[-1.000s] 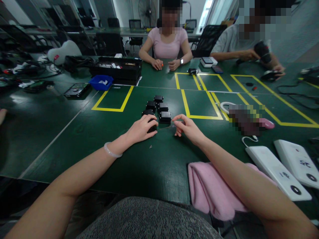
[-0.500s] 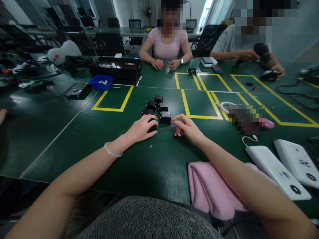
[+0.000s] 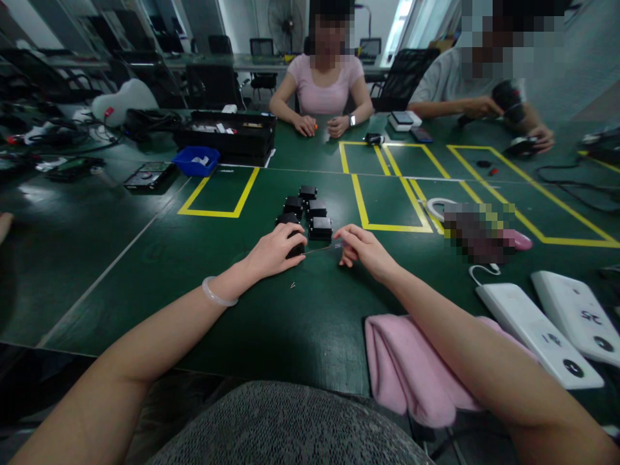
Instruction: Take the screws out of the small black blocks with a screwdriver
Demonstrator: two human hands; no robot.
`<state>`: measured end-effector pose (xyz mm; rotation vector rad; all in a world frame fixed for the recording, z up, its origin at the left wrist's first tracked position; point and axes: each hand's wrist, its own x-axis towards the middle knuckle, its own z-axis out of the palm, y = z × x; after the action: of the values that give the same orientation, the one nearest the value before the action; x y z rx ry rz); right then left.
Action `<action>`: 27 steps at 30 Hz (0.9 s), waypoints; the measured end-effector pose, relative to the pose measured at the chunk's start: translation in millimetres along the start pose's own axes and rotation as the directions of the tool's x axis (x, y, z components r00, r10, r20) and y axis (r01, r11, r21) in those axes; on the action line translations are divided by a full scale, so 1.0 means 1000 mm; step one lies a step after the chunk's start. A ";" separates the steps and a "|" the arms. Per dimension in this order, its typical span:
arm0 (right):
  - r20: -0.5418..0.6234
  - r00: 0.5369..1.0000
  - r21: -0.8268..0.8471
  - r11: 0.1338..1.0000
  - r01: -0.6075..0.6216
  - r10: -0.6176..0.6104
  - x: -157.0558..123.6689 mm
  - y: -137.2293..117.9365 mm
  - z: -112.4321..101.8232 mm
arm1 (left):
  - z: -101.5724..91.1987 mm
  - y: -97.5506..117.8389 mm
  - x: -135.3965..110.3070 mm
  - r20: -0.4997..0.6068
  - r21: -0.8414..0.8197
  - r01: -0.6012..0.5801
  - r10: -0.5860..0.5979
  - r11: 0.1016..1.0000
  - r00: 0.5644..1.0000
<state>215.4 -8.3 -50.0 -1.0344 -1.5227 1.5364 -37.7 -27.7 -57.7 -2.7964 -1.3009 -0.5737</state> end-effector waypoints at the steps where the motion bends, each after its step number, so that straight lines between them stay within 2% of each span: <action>1: 0.001 1.000 -0.009 1.000 -0.001 0.001 0.000 0.000 0.000 | 0.000 0.000 0.000 0.003 -0.002 0.002 -0.002 1.000 1.000; 7: -0.016 0.999 -0.017 0.999 0.046 -0.046 0.000 0.000 0.000 | -0.001 0.000 0.000 0.013 -0.003 0.008 -0.008 1.000 1.000; 12: -0.003 1.000 -0.002 1.000 0.007 -0.007 0.000 0.000 0.000 | -0.001 0.000 0.000 0.013 0.001 0.002 -0.002 1.000 1.000; 19: 0.000 0.999 -0.014 0.999 0.051 -0.051 0.000 0.000 0.000 | 0.000 0.000 0.000 0.010 -0.003 0.005 -0.005 1.000 1.000; 27: -0.001 1.000 -0.040 0.999 0.026 -0.026 0.000 0.000 0.001 | 0.000 0.000 0.000 -0.002 0.005 0.003 -0.002 1.000 1.000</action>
<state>214.6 -8.2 -49.8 -1.0342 -1.5657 1.4925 -37.5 -27.6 -57.8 -2.7897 -1.3037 -0.5731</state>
